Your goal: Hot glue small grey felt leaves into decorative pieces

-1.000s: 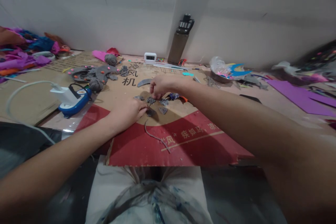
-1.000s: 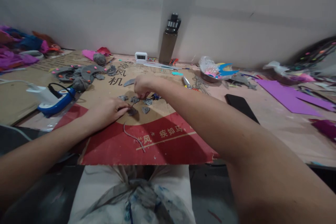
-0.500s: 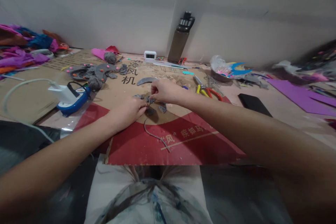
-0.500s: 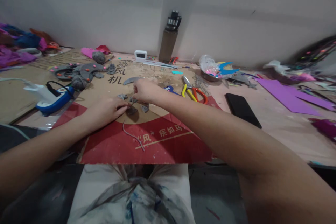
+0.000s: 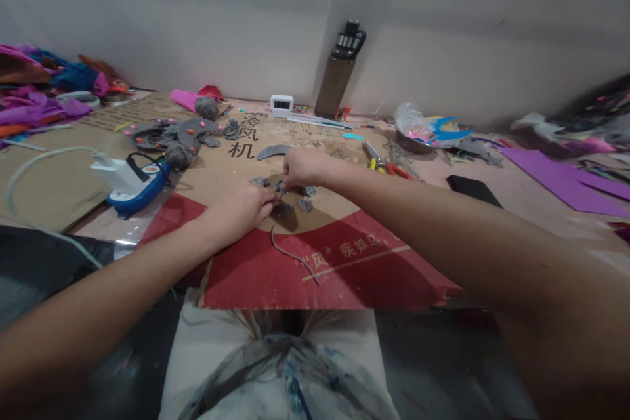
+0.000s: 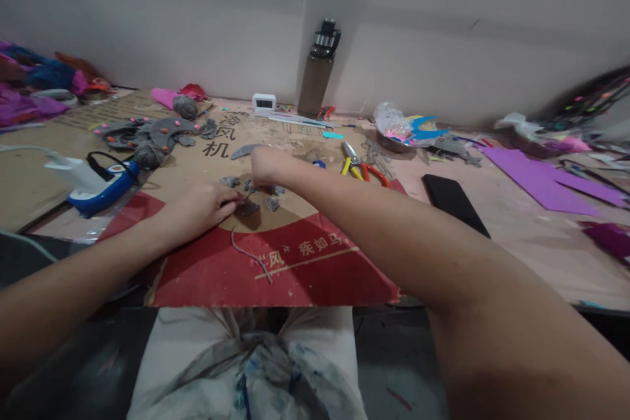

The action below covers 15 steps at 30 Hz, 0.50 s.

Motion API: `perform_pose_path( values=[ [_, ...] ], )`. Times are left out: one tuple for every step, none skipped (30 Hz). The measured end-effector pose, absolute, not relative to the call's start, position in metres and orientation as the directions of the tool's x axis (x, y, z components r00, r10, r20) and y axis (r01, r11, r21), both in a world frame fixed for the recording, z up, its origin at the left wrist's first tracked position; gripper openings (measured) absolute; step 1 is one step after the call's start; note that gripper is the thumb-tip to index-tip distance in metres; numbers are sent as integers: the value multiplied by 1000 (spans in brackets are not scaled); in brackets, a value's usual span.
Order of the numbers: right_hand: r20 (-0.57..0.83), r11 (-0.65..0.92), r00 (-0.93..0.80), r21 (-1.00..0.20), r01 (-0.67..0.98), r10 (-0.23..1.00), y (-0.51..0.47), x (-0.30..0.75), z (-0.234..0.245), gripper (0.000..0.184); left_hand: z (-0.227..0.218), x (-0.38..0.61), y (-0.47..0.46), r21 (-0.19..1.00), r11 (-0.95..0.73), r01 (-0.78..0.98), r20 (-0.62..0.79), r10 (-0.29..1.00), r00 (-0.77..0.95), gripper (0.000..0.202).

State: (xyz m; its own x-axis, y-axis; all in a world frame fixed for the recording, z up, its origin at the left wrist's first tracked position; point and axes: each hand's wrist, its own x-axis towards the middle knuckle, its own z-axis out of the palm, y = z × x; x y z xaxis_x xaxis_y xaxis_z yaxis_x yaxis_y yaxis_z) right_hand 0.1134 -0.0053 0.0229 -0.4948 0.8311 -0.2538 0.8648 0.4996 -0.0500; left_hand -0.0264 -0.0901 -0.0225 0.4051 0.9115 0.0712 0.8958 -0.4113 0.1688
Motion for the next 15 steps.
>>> perform_pose_path(
  values=[
    [-270, 501, -492, -38, 865, 828, -5, 111, 24, 19, -22, -26, -90, 170, -406, 898, 67, 914, 401, 30],
    [-285, 500, -484, -20, 866, 827, -4, 108, 25, 18, -22, -26, -90, 170, -399, 901, 58, 917, 395, 30],
    [-299, 497, -475, -2, 868, 828, -4, 106, 26, 17, -22, -25, -90, 168, -391, 905, 49, 920, 388, 31],
    [-304, 494, -467, 14, 869, 830, -4, 104, 26, 15, -21, -25, -91, 167, -383, 909, 42, 923, 382, 31],
    [-306, 489, -460, 22, 872, 834, -4, 102, 27, 14, -21, -25, -91, 167, -377, 911, 40, 926, 375, 31],
    [-303, 486, -457, 21, 874, 836, -3, 100, 27, 16, -21, -25, -91, 169, -372, 913, 42, 928, 370, 31],
    [-300, 487, -462, 9, 874, 835, -3, 99, 27, 19, -21, -25, -91, 174, -371, 912, 47, 928, 368, 31],
    [-299, 491, -469, -3, 871, 831, -3, 99, 27, 23, -22, -25, -91, 179, -371, 911, 55, 929, 367, 31],
    [-299, 501, -481, -8, 865, 824, -2, 99, 27, 27, -22, -25, -91, 186, -369, 911, 62, 929, 364, 31],
    [-301, 514, -490, 1, 858, 818, -2, 99, 28, 29, -23, -26, -91, 192, -367, 910, 67, 930, 361, 31],
    [-306, 535, -504, 21, 845, 808, -2, 99, 29, 31, -23, -26, -91, 198, -364, 910, 68, 932, 357, 30],
    [-310, 555, -516, 48, 830, 798, -2, 100, 31, 30, -23, -26, -90, 202, -362, 910, 66, 932, 356, 30],
    [-315, 575, -529, 70, 815, 788, -2, 102, 32, 28, -23, -26, -90, 204, -361, 910, 61, 932, 356, 30],
    [-325, 591, -539, 81, 803, 777, -2, 103, 34, 25, -22, -26, -91, 203, -361, 910, 56, 932, 357, 30],
    [-333, 601, -548, 76, 795, 767, -2, 105, 36, 22, -21, -25, -91, 201, -362, 910, 48, 932, 360, 30]
  ],
)
